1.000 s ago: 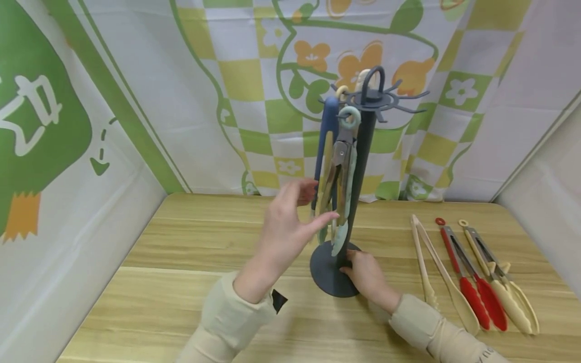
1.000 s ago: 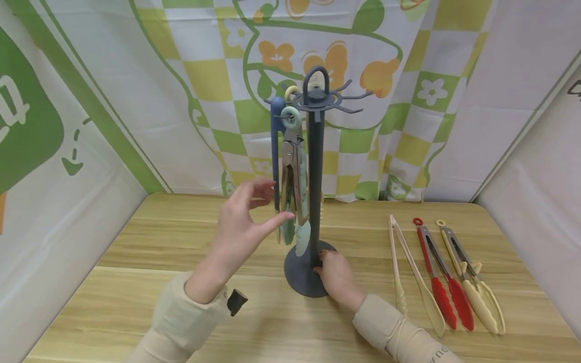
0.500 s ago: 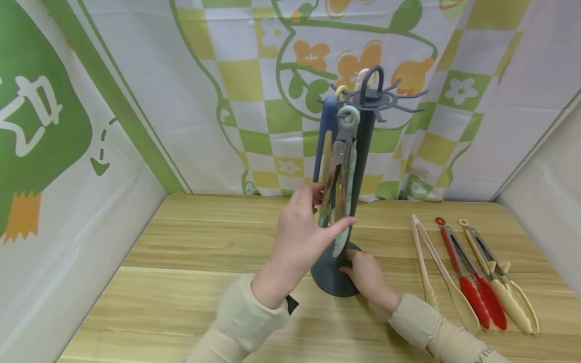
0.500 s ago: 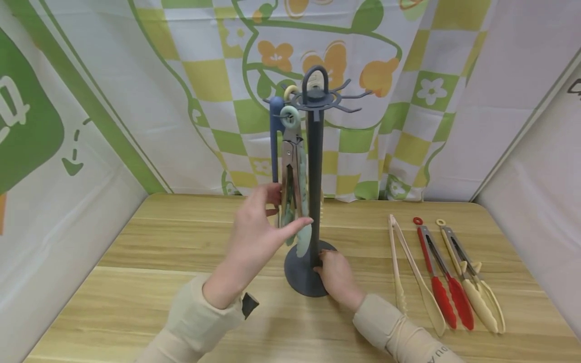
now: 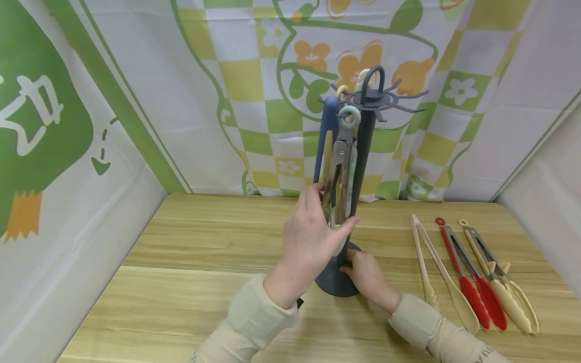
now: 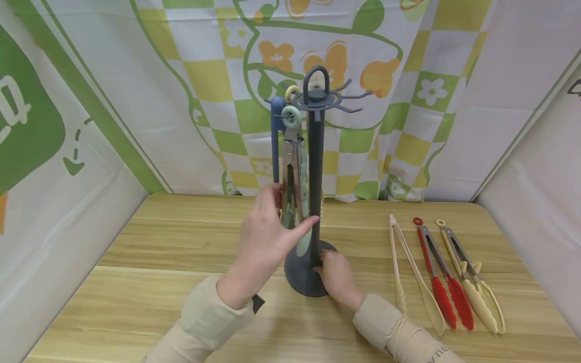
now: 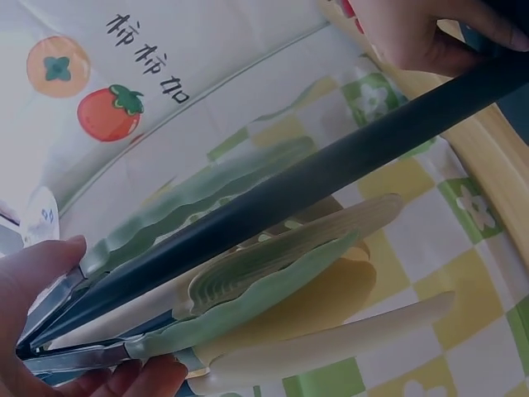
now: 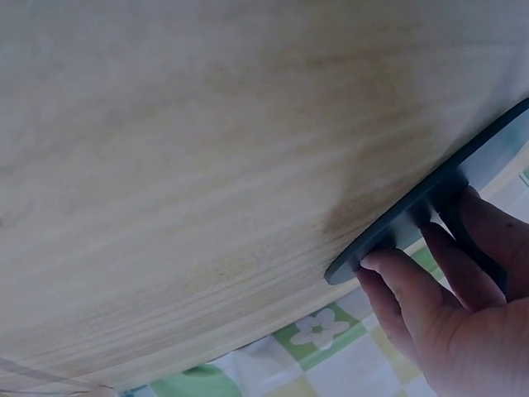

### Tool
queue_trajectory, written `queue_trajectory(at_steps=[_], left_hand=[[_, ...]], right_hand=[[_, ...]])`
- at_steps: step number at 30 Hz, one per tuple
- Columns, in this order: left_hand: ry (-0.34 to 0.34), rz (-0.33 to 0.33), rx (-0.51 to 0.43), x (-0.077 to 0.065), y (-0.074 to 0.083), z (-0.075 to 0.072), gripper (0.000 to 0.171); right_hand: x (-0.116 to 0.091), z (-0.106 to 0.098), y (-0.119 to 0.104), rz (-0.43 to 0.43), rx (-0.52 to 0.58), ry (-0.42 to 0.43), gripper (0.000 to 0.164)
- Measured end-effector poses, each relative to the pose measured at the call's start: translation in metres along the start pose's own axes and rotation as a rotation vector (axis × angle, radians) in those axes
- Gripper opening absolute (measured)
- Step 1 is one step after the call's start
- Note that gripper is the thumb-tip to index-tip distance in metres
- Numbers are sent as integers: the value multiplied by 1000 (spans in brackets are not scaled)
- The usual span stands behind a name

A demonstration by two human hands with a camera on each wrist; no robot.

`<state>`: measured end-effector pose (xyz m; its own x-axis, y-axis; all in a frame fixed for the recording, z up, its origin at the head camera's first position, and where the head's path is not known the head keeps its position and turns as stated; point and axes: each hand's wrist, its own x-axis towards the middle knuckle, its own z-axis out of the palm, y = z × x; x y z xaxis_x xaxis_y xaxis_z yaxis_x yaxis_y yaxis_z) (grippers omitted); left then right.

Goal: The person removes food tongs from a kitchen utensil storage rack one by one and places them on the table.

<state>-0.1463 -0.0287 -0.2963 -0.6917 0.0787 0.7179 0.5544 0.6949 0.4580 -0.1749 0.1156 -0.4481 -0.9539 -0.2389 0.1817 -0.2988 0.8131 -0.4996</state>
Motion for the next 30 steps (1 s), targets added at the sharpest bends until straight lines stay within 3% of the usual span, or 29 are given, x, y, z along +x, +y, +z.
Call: queue_trajectory(at_steps=[11, 19, 26, 30], left_hand=[[-17, -11, 6, -3, -1, 2, 59], [-43, -11, -35, -10, 0, -6, 54], [-67, -13, -53, -14, 3, -17, 55], [-71, -16, -64, -16, 5, -23, 56]], right_hand=[[-1, 0, 0, -9, -18, 6, 18], [-1, 3, 2, -34, -34, 41, 16], [-3, 3, 4, -112, -45, 85, 15], [-2, 2, 2, -54, -48, 54, 16]])
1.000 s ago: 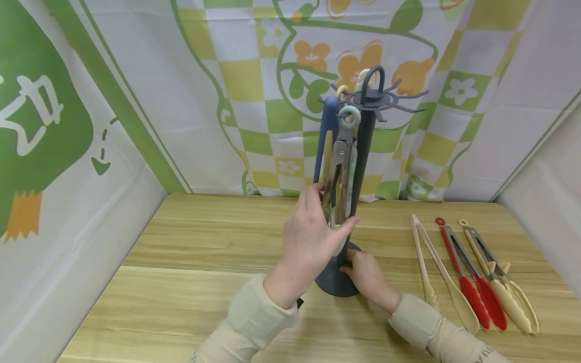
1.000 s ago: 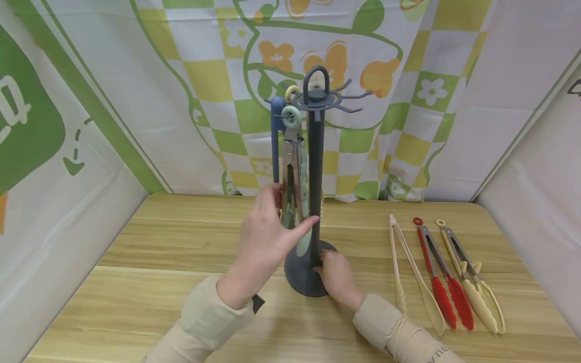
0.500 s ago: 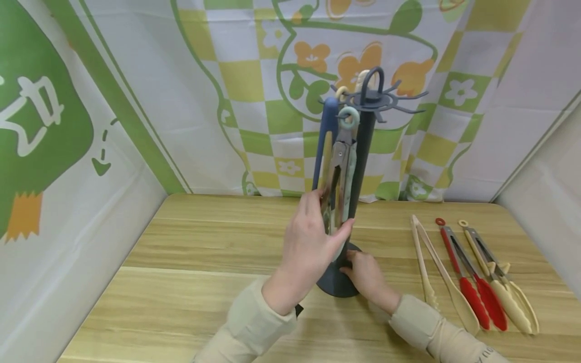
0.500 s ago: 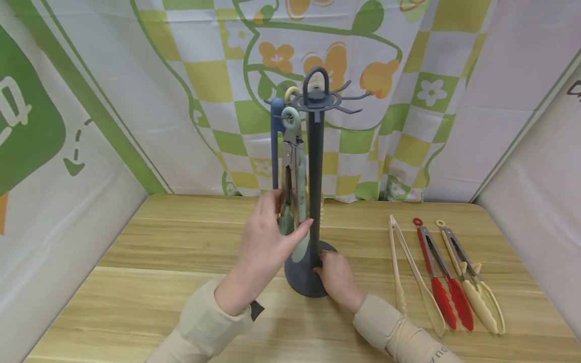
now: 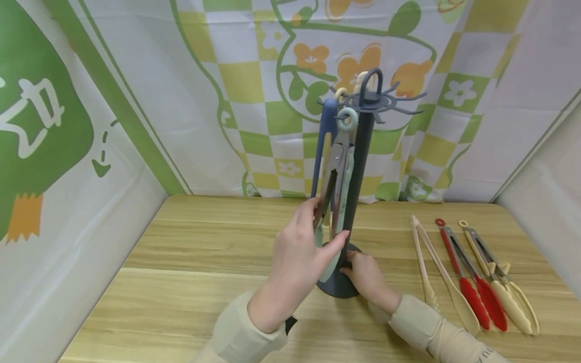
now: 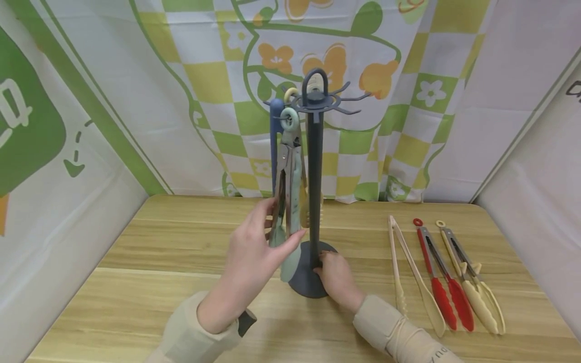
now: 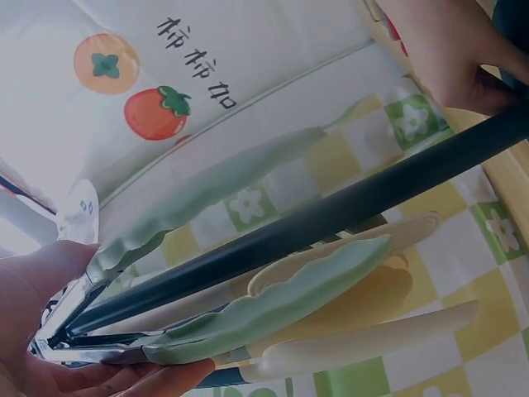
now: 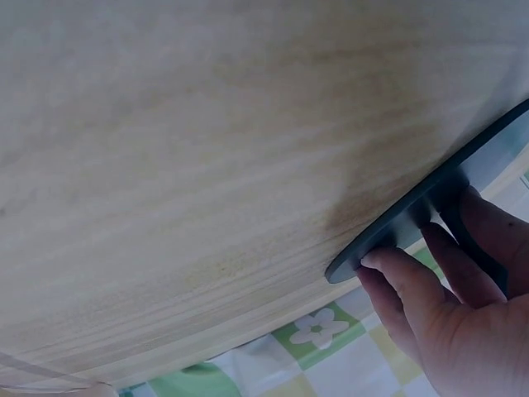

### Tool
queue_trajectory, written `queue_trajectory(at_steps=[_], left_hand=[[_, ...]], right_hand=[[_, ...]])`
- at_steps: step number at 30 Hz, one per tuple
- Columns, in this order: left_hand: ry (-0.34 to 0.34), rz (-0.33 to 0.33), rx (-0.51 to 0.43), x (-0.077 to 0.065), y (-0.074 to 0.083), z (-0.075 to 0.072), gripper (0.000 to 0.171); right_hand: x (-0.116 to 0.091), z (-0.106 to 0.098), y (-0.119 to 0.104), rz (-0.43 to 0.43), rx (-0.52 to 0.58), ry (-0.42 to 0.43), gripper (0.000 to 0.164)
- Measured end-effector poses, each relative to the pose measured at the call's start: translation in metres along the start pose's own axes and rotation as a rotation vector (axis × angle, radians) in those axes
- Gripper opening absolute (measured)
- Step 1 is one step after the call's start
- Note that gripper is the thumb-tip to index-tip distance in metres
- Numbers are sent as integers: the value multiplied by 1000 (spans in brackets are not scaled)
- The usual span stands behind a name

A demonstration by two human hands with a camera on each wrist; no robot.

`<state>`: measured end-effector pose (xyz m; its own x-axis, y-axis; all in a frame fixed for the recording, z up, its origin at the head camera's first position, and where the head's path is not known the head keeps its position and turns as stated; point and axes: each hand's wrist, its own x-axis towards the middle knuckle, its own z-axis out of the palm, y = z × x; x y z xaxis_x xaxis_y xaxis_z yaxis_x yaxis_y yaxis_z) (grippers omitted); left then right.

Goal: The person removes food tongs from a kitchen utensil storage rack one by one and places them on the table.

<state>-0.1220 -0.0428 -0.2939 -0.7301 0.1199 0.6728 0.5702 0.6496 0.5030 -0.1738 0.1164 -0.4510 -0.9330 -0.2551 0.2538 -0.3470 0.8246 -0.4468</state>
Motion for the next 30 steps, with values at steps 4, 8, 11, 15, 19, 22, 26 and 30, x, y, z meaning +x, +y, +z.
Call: queue_trajectory(at_steps=[4, 8, 11, 15, 19, 22, 26, 30], left_hand=[[6, -4, 3, -3, 2, -4, 55], [4, -9, 3, -4, 3, -7, 56], [5, -12, -1, -5, 3, -9, 56], [17, 3, -9, -4, 3, -9, 54], [33, 14, -14, -3, 4, -10, 55], [44, 13, -15, -2, 5, -12, 56], [47, 12, -20, -3, 7, -15, 56], [34, 6, -37, -4, 9, -20, 56]], right_hand=[[1, 1, -1, 39, -26, -24, 16], [2, 1, -1, 45, -31, -27, 17], [2, 2, 0, 42, -30, -24, 18], [3, 1, 0, 43, -33, -24, 19], [2, 0, -1, 40, -41, -23, 19], [2, 0, -1, 39, -43, -20, 19], [2, 0, 0, 33, -36, -25, 20], [3, 1, 1, 23, -30, -24, 19]])
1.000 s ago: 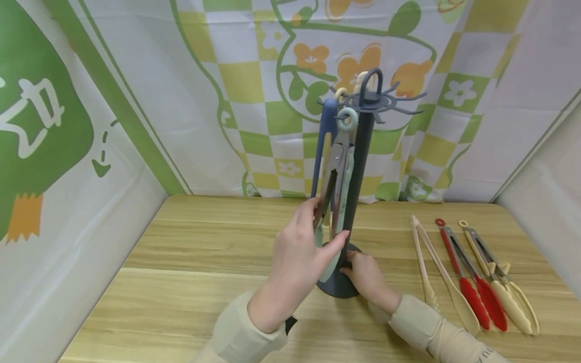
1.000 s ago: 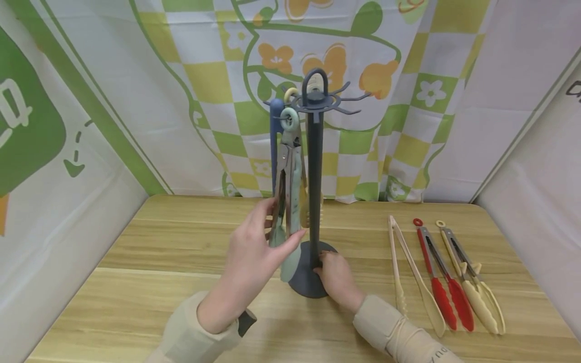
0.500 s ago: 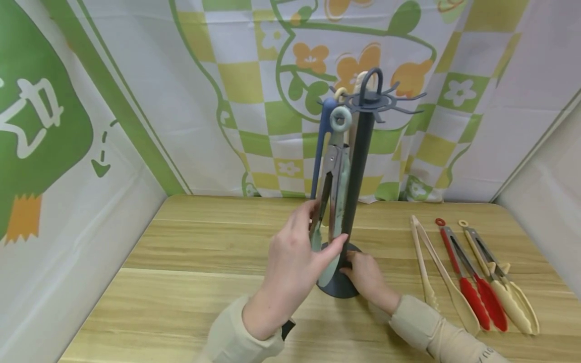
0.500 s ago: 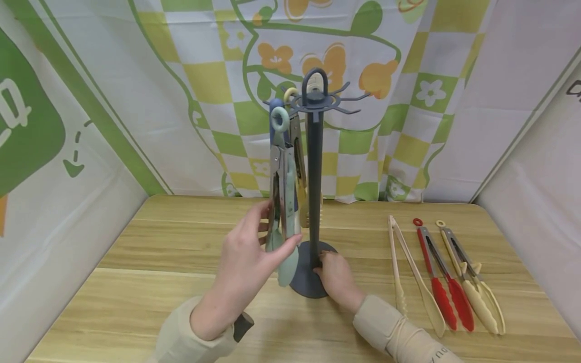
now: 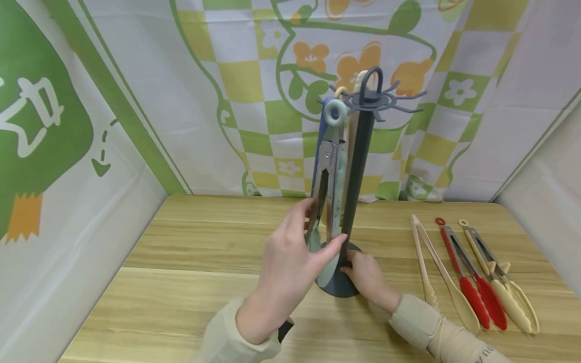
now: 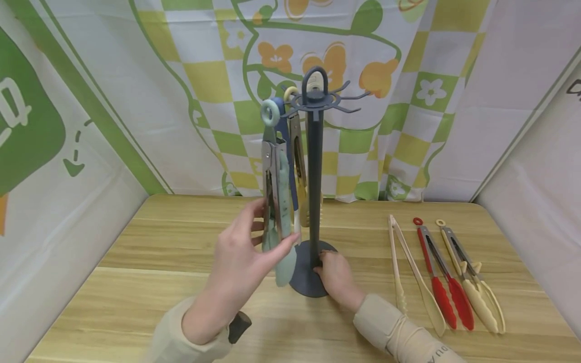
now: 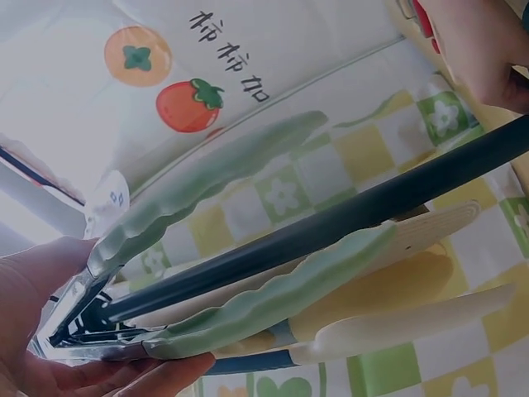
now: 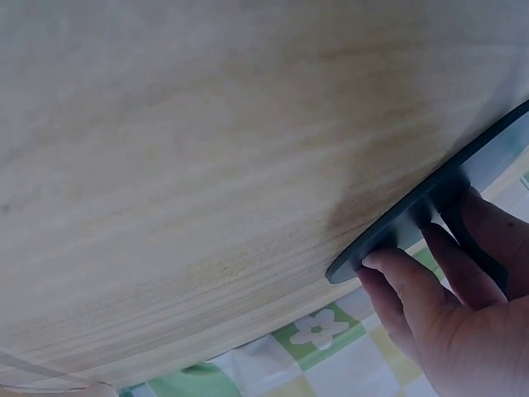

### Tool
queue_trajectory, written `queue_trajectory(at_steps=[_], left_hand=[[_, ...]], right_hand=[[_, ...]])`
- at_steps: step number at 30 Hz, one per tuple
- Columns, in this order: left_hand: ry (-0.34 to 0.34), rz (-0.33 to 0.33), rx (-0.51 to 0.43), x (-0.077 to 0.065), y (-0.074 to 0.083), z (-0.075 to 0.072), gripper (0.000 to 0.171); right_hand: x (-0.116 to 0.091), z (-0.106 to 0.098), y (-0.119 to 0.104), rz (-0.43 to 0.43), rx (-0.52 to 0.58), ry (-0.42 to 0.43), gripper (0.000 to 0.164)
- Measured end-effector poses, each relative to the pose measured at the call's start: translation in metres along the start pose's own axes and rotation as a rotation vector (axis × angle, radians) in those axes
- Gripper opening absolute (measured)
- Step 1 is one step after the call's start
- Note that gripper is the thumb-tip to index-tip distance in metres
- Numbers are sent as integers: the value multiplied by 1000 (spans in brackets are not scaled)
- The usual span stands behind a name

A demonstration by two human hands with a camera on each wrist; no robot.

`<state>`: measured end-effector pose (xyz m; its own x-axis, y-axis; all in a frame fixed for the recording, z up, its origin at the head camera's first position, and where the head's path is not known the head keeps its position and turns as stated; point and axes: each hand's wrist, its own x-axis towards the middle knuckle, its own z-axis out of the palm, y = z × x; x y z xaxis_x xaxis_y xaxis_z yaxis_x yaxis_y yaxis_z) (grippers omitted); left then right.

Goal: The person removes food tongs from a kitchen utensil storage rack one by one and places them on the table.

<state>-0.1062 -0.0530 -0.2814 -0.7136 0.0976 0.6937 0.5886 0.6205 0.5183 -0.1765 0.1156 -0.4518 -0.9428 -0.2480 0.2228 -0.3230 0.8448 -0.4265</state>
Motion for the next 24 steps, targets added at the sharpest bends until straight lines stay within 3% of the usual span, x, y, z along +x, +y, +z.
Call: queue_trajectory(at_steps=[12, 24], left_hand=[[-21, -71, -53, 2, -1, -22, 58], [-41, -117, 62, 0, -22, -36, 59]], right_hand=[[-1, -1, -1, 9, 3, -5, 20], [-2, -1, -2, 40, 16, -32, 23]])
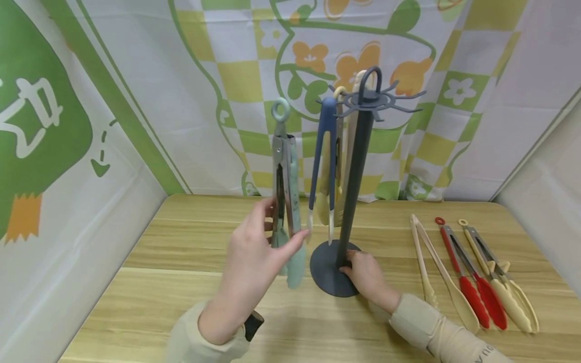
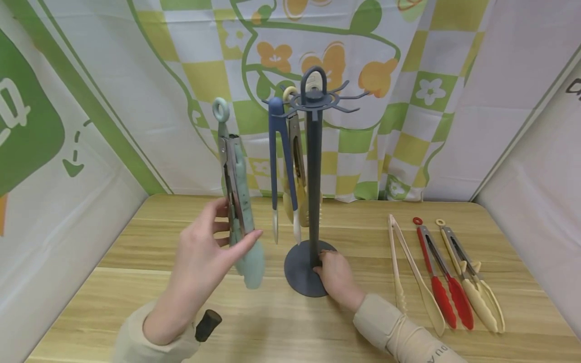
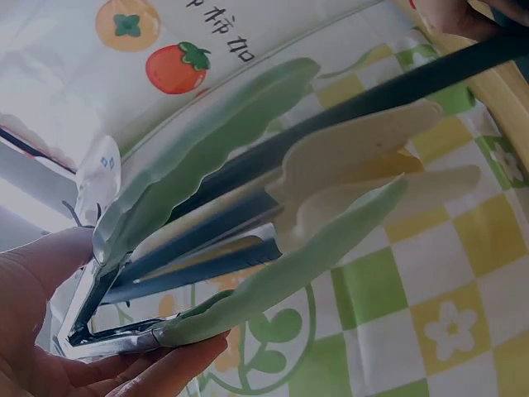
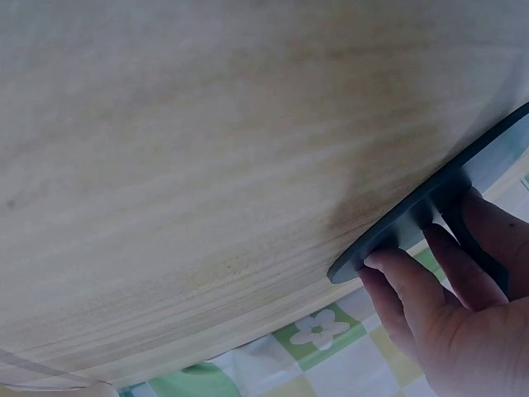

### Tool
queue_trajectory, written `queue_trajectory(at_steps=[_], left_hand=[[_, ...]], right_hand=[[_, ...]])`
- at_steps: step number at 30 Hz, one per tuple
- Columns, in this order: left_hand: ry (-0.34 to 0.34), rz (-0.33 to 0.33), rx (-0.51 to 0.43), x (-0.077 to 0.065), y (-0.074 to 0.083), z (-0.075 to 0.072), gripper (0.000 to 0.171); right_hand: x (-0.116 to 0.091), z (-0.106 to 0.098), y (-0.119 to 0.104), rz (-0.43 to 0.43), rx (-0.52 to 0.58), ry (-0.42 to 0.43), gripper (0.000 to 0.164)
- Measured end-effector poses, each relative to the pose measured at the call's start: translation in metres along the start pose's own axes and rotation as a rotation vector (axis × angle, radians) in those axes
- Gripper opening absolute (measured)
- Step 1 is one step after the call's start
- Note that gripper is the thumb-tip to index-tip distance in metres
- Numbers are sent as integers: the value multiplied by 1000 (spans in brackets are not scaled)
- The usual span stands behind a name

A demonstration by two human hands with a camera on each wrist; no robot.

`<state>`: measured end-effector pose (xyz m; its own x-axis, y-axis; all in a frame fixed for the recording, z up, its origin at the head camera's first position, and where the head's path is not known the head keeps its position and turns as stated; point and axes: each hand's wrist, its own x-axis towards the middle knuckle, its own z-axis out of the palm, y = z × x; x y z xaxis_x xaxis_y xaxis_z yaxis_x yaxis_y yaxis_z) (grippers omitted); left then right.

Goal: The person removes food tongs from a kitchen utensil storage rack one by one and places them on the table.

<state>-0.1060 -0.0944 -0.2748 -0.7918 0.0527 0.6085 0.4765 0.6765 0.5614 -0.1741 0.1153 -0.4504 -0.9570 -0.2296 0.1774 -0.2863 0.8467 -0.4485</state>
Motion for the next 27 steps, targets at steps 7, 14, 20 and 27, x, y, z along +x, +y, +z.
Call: queue_trajectory(at_steps=[7, 14, 20, 27], left_hand=[[-46, -47, 63, 0, -17, -1, 62], [-84, -94, 118, -2, -35, 1, 57], [-165, -186, 135, -4, -49, 3, 54], [-231, -251, 149, -5, -66, 6, 56]], right_hand=[[0, 0, 1, -15, 7, 6, 23], [0, -1, 1, -12, 2, 3, 22], [0, -1, 1, -1, 9, -22, 22], [1, -1, 2, -1, -3, -19, 21]])
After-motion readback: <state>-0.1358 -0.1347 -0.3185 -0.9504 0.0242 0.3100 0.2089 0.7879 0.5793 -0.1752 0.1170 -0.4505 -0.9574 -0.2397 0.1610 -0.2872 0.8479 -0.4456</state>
